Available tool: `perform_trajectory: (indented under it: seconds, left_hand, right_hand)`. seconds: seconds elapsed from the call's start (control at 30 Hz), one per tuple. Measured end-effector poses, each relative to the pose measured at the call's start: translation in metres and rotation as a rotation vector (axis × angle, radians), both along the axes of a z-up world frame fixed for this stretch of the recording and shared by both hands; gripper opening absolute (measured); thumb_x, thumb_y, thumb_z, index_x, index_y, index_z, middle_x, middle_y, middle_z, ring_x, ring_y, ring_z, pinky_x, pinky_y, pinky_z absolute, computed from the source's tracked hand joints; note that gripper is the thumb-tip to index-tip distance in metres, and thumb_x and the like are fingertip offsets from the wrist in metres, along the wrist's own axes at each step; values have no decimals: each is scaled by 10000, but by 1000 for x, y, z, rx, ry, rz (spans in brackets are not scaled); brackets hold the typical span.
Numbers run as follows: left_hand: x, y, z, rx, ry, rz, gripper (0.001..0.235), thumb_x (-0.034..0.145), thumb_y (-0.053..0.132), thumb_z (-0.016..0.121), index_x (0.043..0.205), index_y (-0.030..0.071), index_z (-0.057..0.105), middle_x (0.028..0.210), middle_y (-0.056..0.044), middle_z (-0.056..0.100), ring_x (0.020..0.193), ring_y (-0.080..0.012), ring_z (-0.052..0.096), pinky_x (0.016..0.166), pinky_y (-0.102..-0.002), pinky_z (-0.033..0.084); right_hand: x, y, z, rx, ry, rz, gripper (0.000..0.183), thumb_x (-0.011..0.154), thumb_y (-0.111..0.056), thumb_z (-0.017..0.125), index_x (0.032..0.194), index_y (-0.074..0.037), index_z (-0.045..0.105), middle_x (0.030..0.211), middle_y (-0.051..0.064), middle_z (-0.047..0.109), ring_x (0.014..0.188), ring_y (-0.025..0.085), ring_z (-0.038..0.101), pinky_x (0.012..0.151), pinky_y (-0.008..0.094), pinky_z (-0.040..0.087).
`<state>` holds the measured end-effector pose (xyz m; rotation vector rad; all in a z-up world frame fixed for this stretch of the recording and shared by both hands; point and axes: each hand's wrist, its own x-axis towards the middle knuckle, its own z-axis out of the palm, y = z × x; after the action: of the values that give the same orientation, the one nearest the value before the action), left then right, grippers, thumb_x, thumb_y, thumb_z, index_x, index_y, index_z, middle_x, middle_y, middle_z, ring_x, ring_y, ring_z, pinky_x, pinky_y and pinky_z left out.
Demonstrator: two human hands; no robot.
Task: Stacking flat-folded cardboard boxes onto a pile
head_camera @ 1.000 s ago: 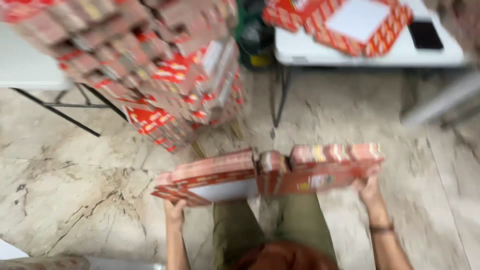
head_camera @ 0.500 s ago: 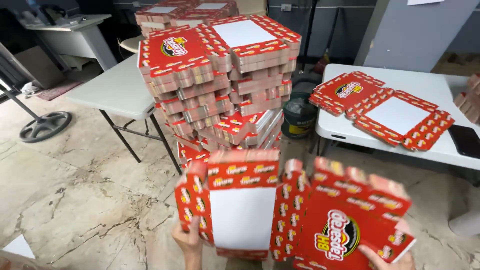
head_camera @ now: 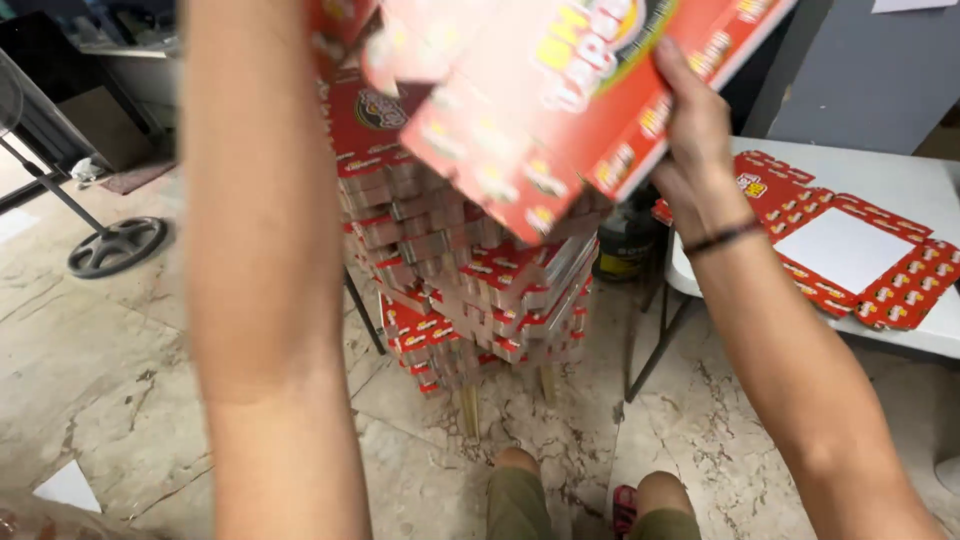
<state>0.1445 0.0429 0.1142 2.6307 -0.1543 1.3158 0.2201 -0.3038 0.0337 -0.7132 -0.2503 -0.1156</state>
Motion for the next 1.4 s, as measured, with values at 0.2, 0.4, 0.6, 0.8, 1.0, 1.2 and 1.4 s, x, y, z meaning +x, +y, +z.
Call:
perform_trajectory:
  seconds: [0.2, 0.4, 0.6, 0.8, 1.0, 1.2, 1.4]
  left_hand:
    - [86, -30, -63, 35, 544, 160, 620, 922, 646, 615, 1089, 57, 711, 1152, -248, 700, 1058, -447, 666, 848, -571, 515]
    - [86, -29, -66, -10, 609, 207, 430, 930, 616, 562, 1080, 232, 682, 1265, -108, 631, 1156, -361, 590, 901, -551, 473]
    - [3, -60, -38, -392, 611, -21, 781, 873, 738, 531, 1429, 190, 547, 1561, -152, 456, 1397, -348, 458, 1146, -602, 336]
    - [-20, 27, -157, -271, -542, -101, 377, 961, 116, 715, 1320, 52, 620, 1321, -189, 605, 1296, -396, 552, 1123, -499, 374]
    - [-6, 33, -199, -244, -371, -138, 372, 950, 299, 808, 1248, 104, 699, 1112, -143, 684, 1092, -354, 674, 998, -440, 494]
    - [1, 49, -198, -188, -339, -101, 467, 824, 447, 937, 1086, 131, 715, 924, -128, 670, 902, -353, 686, 874, -436, 517]
    - [5, 49, -203, -257, -307, -92, 483, 819, 495, 943, 1085, 148, 739, 936, -92, 696, 905, -291, 699, 875, -397, 526]
  right_hand:
    - [71, 37, -62, -491, 445, -10, 372, 795, -327, 799, 1112, -174, 679, 962, 22, 821, 780, 168, 793, 585, 325, 658]
    - [38, 31, -41, -543, 540, 72, 455, 771, -466, 768, 1106, -170, 682, 912, -14, 814, 716, 129, 777, 470, 256, 603]
    - [25, -1, -48, -605, 372, 296, 858, 694, -748, 646, 1032, 40, 668, 757, 117, 736, 596, 267, 739, 477, 337, 618]
    - [44, -1, -81, -636, 205, 373, 870, 795, -748, 670, 1229, -1, 564, 1122, 204, 720, 948, 343, 767, 815, 453, 636]
    - [38, 25, -78, -429, 212, 408, 576, 897, -447, 729, 1131, 41, 533, 981, 275, 755, 809, 348, 766, 651, 448, 675]
    - [31, 39, -68, -317, 218, 389, 569, 872, -367, 758, 1173, 36, 494, 1041, 296, 747, 863, 368, 760, 650, 477, 667]
    - [38, 58, -60, -338, 246, 409, 557, 887, -337, 745, 1204, 32, 473, 1059, 320, 734, 904, 388, 752, 709, 489, 667]
